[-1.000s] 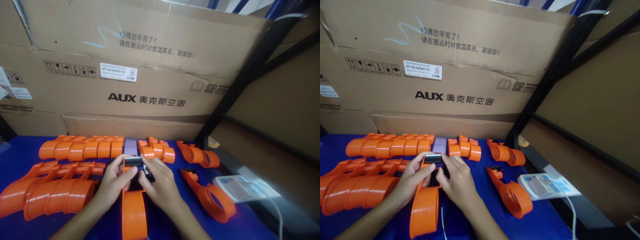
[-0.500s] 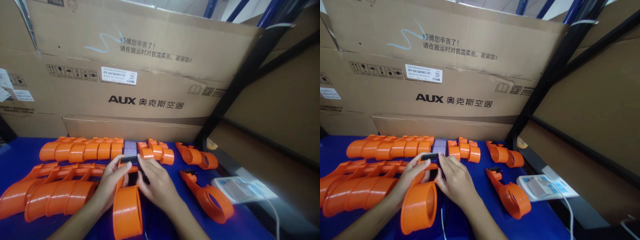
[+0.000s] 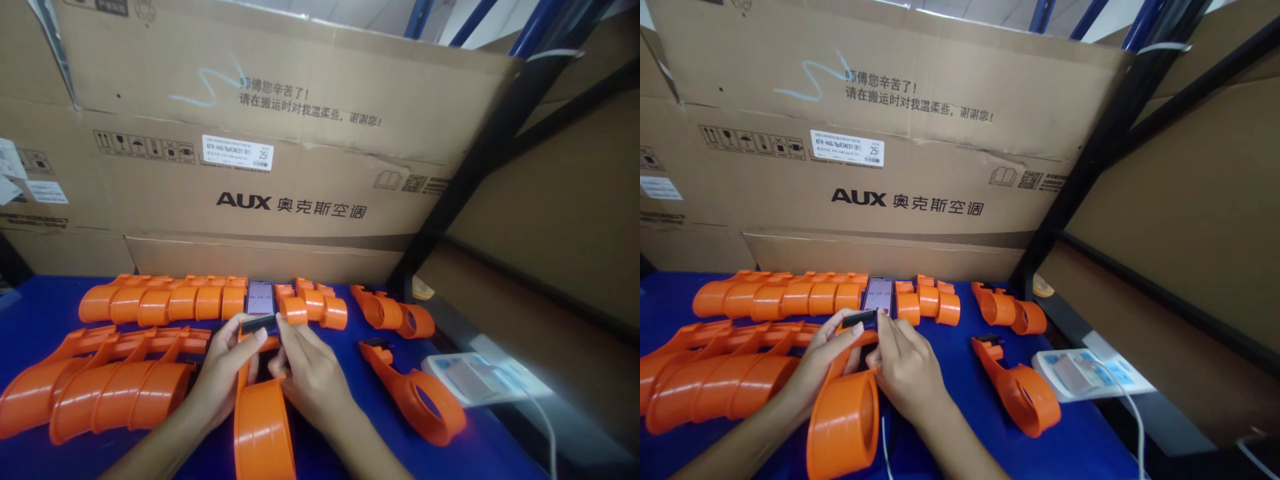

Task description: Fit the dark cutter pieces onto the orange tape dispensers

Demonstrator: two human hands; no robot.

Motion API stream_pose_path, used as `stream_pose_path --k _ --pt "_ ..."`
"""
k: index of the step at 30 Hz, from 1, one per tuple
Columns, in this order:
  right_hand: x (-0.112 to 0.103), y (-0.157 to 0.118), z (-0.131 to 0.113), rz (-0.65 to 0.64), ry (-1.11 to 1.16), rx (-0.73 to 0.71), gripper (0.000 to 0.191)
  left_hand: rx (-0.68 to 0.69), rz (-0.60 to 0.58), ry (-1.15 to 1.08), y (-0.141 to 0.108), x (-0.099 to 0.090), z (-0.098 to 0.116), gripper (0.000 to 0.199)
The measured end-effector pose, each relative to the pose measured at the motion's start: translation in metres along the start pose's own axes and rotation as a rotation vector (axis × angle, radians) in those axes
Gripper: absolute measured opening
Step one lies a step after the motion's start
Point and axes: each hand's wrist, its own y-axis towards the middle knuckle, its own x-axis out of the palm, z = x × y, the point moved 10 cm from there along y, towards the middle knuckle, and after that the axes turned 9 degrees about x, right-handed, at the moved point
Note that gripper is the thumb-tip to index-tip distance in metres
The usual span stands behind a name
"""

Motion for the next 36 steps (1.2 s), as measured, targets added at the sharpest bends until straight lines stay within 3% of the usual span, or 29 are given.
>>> stream_pose_path --k 14,18,23,26,29,34,36 --pt "-0.009 0.006 0.009 0.001 0.108 0.018 0.036 0.097 -0.044 0.175 0.006 -0.006 0.005 0.028" --pt "-0.027 0.013 0.031 0.056 0.242 0.211 0.023 0.077 -0.054 0.084 0.009 -0.008 0.013 0.025" --pt "-0.046 0.015 0.067 0.169 0.253 0.442 0.022 0.121 -0.030 -0.087 0.016 -0.021 0.031 0.023" --pt "-0.034 0.014 0.076 0.098 0.201 0.504 0.028 0.186 -0.007 -0.246 0.017 -0.030 0.037 0.018" --pt "-0.008 0.013 0.072 -0.084 0.176 0.503 0.034 0.257 -0.012 -0.326 0.015 -0.031 0.043 0.014" --pt "0.021 0.011 0.050 -0.296 0.220 0.403 0.015 0.294 -0.099 -0.227 0.009 -0.017 0.048 0.018" --pt "0.026 0.010 0.043 -0.327 0.258 0.370 0.018 0.271 -0.146 -0.160 0.007 -0.010 0.045 0.022"
